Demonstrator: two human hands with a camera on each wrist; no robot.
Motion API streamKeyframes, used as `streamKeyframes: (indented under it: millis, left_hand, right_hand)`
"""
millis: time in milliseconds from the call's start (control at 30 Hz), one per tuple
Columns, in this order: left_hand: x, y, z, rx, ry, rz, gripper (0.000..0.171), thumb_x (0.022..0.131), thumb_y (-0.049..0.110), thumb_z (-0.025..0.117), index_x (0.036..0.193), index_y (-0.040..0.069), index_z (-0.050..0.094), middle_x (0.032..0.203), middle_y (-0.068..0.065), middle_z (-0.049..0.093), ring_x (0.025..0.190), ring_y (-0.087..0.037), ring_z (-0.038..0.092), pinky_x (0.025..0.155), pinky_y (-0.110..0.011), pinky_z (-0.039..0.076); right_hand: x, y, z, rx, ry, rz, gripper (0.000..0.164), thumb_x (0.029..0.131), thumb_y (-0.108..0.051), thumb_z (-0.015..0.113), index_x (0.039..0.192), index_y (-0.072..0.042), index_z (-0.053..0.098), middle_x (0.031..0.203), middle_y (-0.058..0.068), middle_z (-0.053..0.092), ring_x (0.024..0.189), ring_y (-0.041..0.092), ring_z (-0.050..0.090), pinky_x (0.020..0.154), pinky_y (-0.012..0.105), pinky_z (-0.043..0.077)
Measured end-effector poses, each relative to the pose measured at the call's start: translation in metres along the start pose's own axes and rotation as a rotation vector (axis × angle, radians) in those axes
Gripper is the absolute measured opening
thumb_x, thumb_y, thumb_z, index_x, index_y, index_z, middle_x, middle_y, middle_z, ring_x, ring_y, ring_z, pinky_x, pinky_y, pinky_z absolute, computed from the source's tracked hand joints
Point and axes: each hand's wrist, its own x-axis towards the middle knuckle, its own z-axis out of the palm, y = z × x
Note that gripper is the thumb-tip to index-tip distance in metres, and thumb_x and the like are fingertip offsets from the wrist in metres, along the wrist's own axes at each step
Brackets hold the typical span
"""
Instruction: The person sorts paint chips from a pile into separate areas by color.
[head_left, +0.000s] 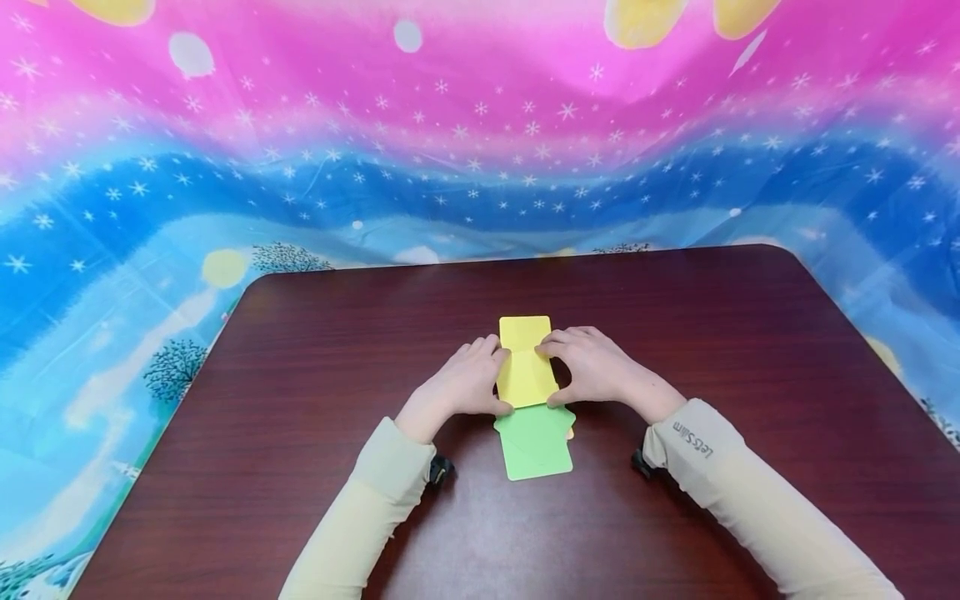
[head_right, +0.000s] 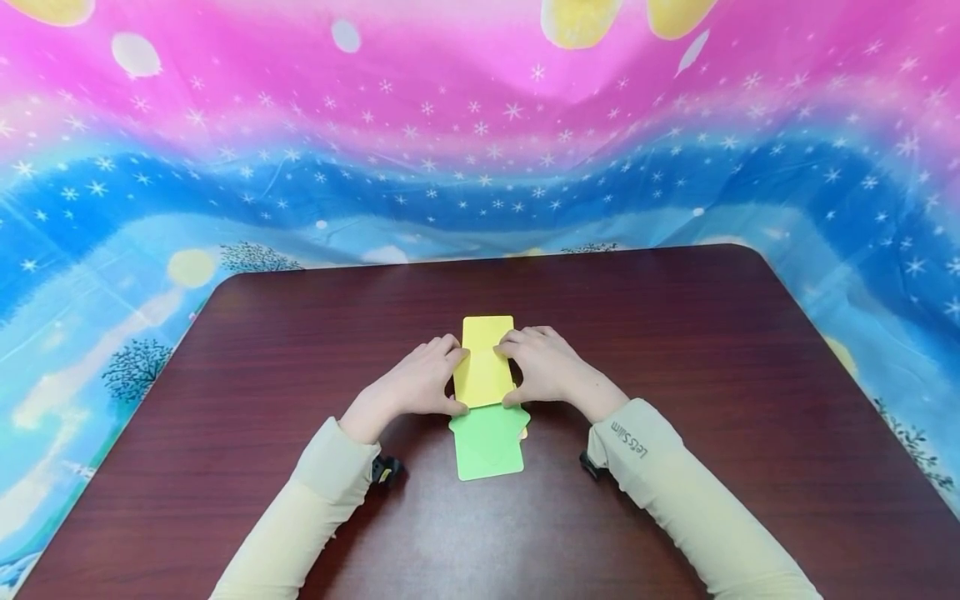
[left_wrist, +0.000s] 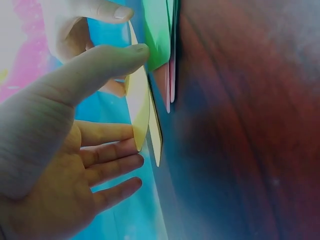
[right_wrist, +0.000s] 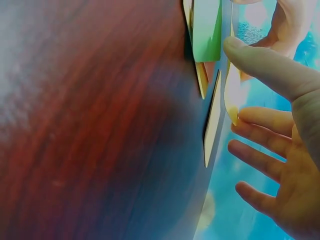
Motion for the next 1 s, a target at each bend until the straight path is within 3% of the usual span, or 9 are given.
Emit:
streamKeyframes:
  millis: [333, 767, 1000]
  left_hand:
    - [0.010, -0.005, -0.004, -0.048, -0.029, -0.022, 0.074, 0.068, 0.044, 0.071, 0.125, 0.003, 0.048, 0.104, -0.005, 0.043, 0.092, -0.018, 0.040, 0.081, -0.031, 0.038]
    - [0.026, -0.012, -0.003, -0.028, -0.029, -0.054, 0.082, 0.071, 0.044, 0.071, 0.134, 0.002, 0.041, 0.115, -0.008, 0.041, 0.099, -0.020, 0.043, 0.088, -0.033, 0.039]
    - [0.033, -0.017, -0.005, -0.062, -0.030, -0.081, 0.082, 0.072, 0.042, 0.071, 0.136, 0.002, 0.038, 0.118, -0.008, 0.041, 0.101, -0.020, 0.044, 0.092, -0.034, 0.038]
  right_hand:
    - [0.006, 0.004, -0.002, -0.016, -0.007, 0.026, 0.070, 0.063, -0.050, 0.076, 0.118, -0.011, 0.060, 0.120, 0.005, 0.055, 0.114, 0.027, 0.047, 0.100, 0.048, 0.029]
    - [0.015, 0.017, 0.001, -0.041, 0.062, 0.023, 0.065, 0.065, -0.048, 0.075, 0.116, -0.010, 0.062, 0.120, 0.005, 0.056, 0.112, 0.025, 0.050, 0.102, 0.051, 0.026]
    - [0.022, 0.022, 0.002, -0.030, 0.075, 0.042, 0.064, 0.066, -0.047, 0.075, 0.117, -0.010, 0.061, 0.123, 0.006, 0.054, 0.114, 0.026, 0.049, 0.103, 0.051, 0.023]
